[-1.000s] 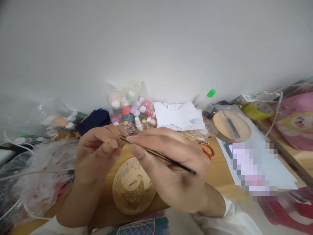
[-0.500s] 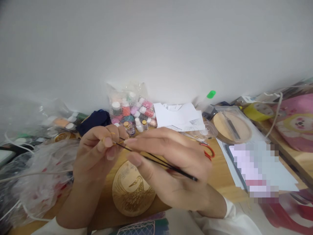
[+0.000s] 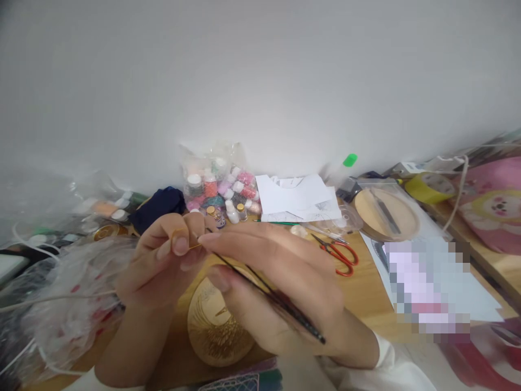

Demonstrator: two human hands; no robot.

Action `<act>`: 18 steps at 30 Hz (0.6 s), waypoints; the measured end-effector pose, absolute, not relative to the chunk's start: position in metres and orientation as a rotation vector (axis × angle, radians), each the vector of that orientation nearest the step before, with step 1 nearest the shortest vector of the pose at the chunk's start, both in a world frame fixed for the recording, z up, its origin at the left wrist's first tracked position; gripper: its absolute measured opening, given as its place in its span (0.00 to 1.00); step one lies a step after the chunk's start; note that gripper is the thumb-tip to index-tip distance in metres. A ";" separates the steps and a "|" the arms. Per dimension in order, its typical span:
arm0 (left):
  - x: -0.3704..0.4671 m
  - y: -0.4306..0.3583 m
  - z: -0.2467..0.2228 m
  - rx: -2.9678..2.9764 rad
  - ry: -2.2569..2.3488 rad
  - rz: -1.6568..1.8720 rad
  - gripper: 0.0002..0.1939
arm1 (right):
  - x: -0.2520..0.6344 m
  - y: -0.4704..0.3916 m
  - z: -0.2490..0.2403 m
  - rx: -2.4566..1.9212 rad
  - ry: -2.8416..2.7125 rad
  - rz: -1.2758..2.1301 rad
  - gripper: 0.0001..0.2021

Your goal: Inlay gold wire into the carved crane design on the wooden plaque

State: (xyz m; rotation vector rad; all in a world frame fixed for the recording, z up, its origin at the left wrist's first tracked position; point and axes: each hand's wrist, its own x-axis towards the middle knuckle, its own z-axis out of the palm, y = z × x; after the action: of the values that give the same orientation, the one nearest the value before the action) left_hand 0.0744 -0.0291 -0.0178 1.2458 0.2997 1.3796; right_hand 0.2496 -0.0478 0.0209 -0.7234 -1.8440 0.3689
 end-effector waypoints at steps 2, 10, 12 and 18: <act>0.074 -0.029 -0.018 1.295 0.315 1.381 0.08 | 0.248 -0.047 0.020 -0.692 -1.829 0.393 0.09; 0.076 -0.029 -0.020 1.419 0.304 1.412 0.07 | 0.242 -0.045 0.018 -0.584 -1.750 0.432 0.13; 0.076 -0.029 -0.022 1.436 0.296 1.413 0.06 | 0.243 -0.046 0.017 -0.595 -1.764 0.427 0.13; 0.077 -0.028 -0.022 1.511 0.334 1.443 0.06 | 0.251 -0.048 0.023 -0.737 -1.859 0.349 0.05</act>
State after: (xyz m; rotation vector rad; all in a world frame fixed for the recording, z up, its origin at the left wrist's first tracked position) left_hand 0.0767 -0.0283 -0.0223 1.5109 0.3344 1.4427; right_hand 0.2505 -0.0478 0.0227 -0.7370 -1.8585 0.3487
